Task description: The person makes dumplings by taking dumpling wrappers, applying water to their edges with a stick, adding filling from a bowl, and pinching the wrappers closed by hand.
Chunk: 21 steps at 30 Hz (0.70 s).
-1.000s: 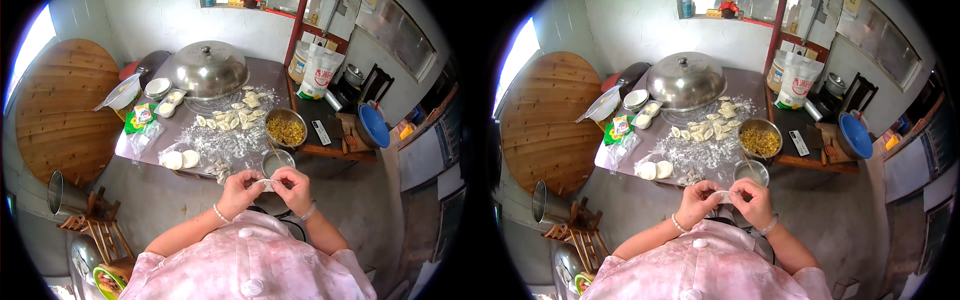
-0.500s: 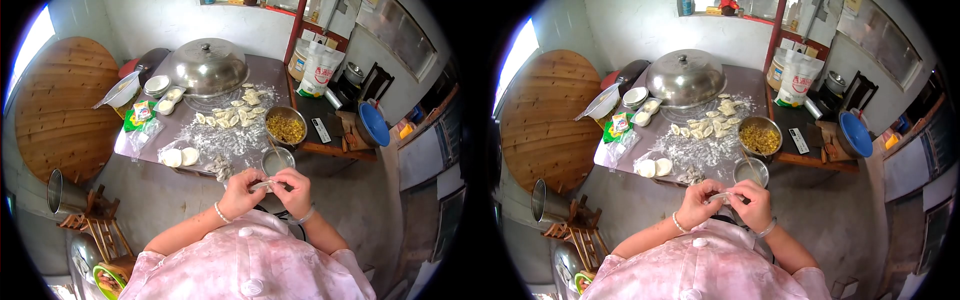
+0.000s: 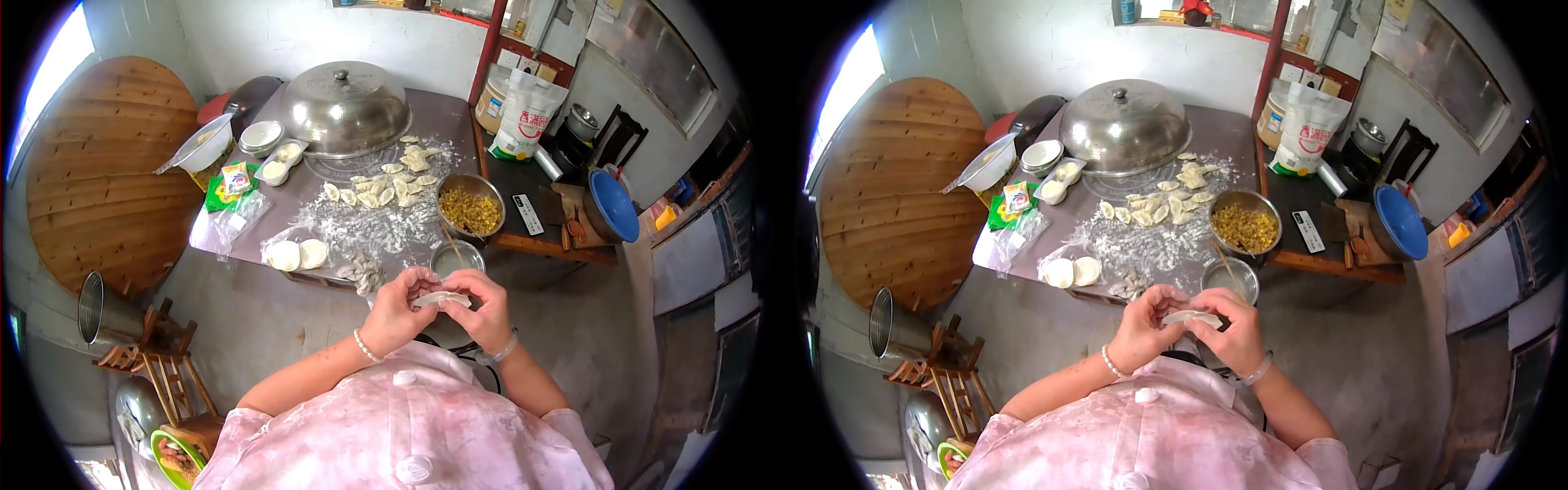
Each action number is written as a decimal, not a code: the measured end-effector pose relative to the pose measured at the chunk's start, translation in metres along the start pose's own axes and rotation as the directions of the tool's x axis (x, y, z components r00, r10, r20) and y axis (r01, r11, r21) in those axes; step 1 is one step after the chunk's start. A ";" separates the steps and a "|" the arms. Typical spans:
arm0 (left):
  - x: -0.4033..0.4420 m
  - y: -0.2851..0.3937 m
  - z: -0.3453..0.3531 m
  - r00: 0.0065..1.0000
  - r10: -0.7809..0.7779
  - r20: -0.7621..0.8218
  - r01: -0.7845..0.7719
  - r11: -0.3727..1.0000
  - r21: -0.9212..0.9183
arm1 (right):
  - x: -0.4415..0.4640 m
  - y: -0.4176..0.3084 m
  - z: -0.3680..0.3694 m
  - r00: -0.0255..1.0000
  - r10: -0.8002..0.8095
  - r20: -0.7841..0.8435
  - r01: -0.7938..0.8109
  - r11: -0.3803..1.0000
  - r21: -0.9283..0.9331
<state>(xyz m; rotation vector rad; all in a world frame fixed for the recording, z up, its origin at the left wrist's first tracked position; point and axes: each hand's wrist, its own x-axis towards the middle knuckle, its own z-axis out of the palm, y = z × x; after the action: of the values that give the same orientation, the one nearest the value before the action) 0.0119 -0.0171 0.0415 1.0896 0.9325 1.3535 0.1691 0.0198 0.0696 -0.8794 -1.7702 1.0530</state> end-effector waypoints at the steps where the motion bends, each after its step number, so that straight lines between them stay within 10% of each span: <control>1: 0.000 0.002 0.000 1.000 -0.011 0.013 0.011 1.000 -0.004 | 0.001 0.003 -0.001 0.999 -0.020 0.025 0.020 1.000 -0.008; 14: 0.000 -0.018 -0.005 0.995 0.010 -0.097 -0.003 0.997 0.077 | 0.001 -0.001 0.000 0.964 -0.261 0.059 0.267 0.943 -0.199; 21: -0.004 -0.012 -0.004 0.999 0.040 -0.022 -0.036 0.985 0.169 | -0.002 -0.005 0.005 0.999 -0.032 -0.037 0.029 0.996 -0.079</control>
<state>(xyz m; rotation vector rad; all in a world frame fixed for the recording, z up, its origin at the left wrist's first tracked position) 0.0108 -0.0197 0.0285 1.2262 1.0645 1.3405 0.1649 0.0151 0.0721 -0.9120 -1.7980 0.9462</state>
